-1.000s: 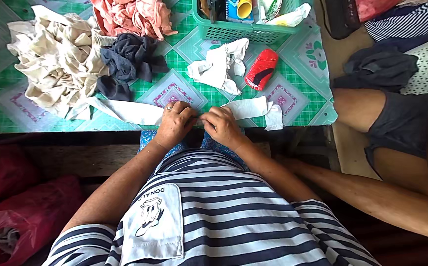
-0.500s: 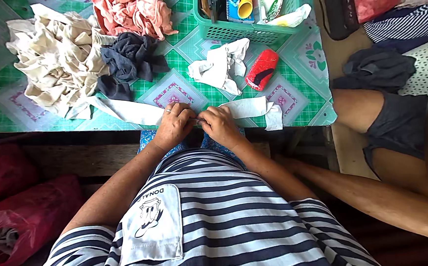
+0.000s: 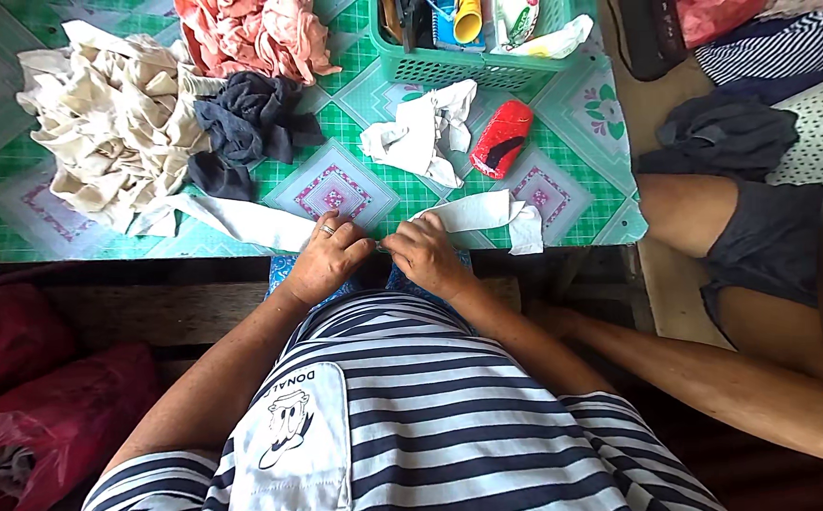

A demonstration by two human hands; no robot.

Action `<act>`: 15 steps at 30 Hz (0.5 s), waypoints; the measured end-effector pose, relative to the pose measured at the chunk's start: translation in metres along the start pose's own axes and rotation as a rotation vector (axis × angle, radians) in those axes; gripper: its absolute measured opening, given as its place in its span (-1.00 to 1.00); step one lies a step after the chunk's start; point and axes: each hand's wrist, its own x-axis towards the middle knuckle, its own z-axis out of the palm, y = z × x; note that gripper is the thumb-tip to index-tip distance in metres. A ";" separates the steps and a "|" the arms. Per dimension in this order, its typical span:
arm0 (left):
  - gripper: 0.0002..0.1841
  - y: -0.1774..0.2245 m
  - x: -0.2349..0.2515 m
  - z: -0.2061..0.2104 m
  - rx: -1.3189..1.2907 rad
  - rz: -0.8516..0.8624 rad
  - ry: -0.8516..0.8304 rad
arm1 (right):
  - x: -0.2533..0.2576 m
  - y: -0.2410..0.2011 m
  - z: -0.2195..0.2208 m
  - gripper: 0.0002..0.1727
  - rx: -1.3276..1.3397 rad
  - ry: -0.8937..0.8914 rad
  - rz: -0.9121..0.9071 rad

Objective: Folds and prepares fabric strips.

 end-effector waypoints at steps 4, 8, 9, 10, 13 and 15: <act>-0.83 0.002 -0.003 -0.002 0.020 0.025 -0.026 | -0.004 0.000 0.002 -0.84 -0.048 0.009 -0.065; -0.81 0.004 -0.004 0.000 0.045 0.025 -0.030 | -0.006 0.000 0.004 -0.82 -0.085 0.028 -0.095; -0.80 0.004 -0.006 0.002 0.047 0.018 -0.021 | -0.006 0.000 0.005 -0.81 -0.087 0.032 -0.097; -0.79 0.004 -0.007 0.003 0.049 0.010 -0.013 | -0.007 0.000 0.005 -0.81 -0.090 0.039 -0.100; -0.78 0.004 -0.009 0.004 0.052 0.004 0.005 | -0.008 0.001 0.009 -0.82 -0.103 0.067 -0.104; -0.76 0.004 -0.011 0.004 0.033 0.004 0.006 | -0.009 0.002 0.010 -0.81 -0.100 0.082 -0.105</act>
